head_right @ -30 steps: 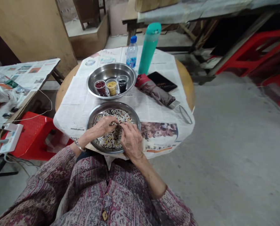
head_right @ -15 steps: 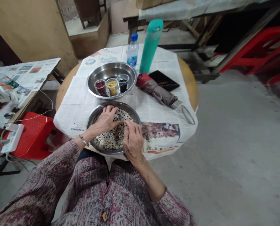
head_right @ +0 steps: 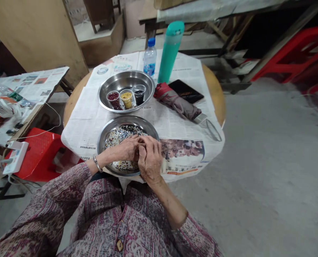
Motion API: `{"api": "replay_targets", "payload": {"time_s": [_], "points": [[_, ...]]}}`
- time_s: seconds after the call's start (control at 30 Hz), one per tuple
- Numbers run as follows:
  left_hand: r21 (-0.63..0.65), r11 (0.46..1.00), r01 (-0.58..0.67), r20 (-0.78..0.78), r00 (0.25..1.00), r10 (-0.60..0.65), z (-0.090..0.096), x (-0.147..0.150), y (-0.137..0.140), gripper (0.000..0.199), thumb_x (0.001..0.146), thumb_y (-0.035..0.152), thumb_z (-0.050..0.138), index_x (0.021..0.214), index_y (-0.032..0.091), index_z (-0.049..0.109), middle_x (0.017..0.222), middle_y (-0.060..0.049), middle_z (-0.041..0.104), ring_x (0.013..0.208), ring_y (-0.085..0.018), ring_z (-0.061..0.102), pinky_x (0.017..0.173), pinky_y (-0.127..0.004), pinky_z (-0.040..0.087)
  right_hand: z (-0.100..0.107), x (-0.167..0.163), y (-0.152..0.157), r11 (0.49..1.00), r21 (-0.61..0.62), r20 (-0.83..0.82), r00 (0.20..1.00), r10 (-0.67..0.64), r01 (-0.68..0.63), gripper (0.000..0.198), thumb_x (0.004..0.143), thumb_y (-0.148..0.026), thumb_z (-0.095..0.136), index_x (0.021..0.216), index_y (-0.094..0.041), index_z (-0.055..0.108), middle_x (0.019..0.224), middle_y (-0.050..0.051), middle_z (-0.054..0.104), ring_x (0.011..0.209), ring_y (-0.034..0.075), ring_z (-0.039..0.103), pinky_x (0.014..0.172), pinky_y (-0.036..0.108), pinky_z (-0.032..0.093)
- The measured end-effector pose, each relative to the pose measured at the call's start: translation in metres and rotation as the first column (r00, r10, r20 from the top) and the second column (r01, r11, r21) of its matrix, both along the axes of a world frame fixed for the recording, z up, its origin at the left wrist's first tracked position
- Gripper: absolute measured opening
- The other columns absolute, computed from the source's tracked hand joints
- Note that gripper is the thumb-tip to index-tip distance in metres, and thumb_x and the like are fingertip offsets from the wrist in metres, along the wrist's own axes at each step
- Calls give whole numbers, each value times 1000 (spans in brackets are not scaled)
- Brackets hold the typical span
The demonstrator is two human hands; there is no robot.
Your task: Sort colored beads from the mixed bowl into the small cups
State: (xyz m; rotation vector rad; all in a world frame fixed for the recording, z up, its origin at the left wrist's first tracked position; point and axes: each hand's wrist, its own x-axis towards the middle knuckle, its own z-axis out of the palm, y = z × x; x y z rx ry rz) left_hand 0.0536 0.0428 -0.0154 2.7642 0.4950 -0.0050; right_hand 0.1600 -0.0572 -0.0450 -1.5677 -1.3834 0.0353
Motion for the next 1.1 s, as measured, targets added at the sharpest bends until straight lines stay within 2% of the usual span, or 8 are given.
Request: {"api": "replay_targets", "payload": {"time_s": [0.1, 0.23, 0.4, 0.53, 0.63, 0.73, 0.93, 1.1], "points": [[-5, 999, 42, -17, 999, -42, 5, -7, -6, 15, 89, 20, 60, 103, 18, 67, 115, -9, 65, 112, -24, 59, 101, -36, 47, -1, 0, 0, 1000, -2, -8, 1000, 10, -10, 36, 102, -31, 34, 125, -22, 59, 124, 12, 65, 118, 26, 56, 103, 48, 44], [12, 999, -36, -35, 999, 37, 12, -26, -9, 19, 88, 14, 56, 103, 19, 66, 105, -7, 65, 100, -22, 62, 87, -33, 51, -1, 1, 0, 1000, -3, 28, 1000, 4, -4, 35, 102, -31, 34, 126, -23, 58, 123, 12, 65, 117, 26, 57, 102, 48, 45], [57, 988, -142, -21, 989, 143, 22, -60, -10, 21, 89, 9, 51, 100, 20, 64, 105, -5, 62, 102, -20, 58, 93, -33, 48, -1, 0, 0, 1000, -12, 62, 998, -4, 5, 35, 103, -32, 34, 125, -22, 59, 121, 12, 66, 116, 25, 58, 101, 47, 47], [132, 970, -204, -17, 978, 208, 35, -73, -22, 16, 92, 20, 56, 106, 20, 64, 120, -7, 59, 112, -24, 54, 98, -39, 46, -1, 0, 0, 1000, -19, 46, 999, 0, 1, 34, 103, -33, 35, 123, -21, 60, 120, 12, 67, 115, 26, 58, 101, 46, 47], [125, 985, -122, -33, 991, 127, 37, -67, -32, 31, 87, 31, 66, 117, 23, 62, 134, -8, 55, 122, -28, 50, 102, -43, 43, -2, 0, 0, 999, -37, 24, 1000, 9, -8, 35, 102, -33, 35, 124, -22, 60, 121, 12, 67, 116, 26, 58, 102, 47, 46], [133, 991, -13, -44, 999, 19, 27, -53, -34, 41, 85, 32, 66, 125, 22, 59, 139, -10, 53, 127, -29, 48, 108, -45, 39, -3, 0, 0, 999, -27, 4, 1000, 18, -18, 35, 102, -33, 37, 123, -21, 61, 121, 12, 67, 116, 26, 57, 102, 46, 45], [147, 985, 91, -103, 992, -76, 11, -22, -32, 28, 86, 23, 61, 113, 18, 67, 131, -10, 61, 125, -30, 51, 108, -45, 40, -4, 0, 1, 999, -33, 5, 1000, 9, -9, 35, 102, -33, 37, 121, -19, 63, 120, 13, 68, 115, 26, 58, 102, 45, 46], [150, 979, 136, -173, 979, -110, 13, -24, -30, 22, 89, 15, 55, 105, 19, 70, 120, -9, 66, 116, -27, 56, 99, -41, 43, -6, 0, 2, 1000, 10, 14, 1000, 5, -5, 34, 102, -34, 39, 121, -20, 63, 118, 11, 69, 113, 24, 59, 100, 44, 47]]}}
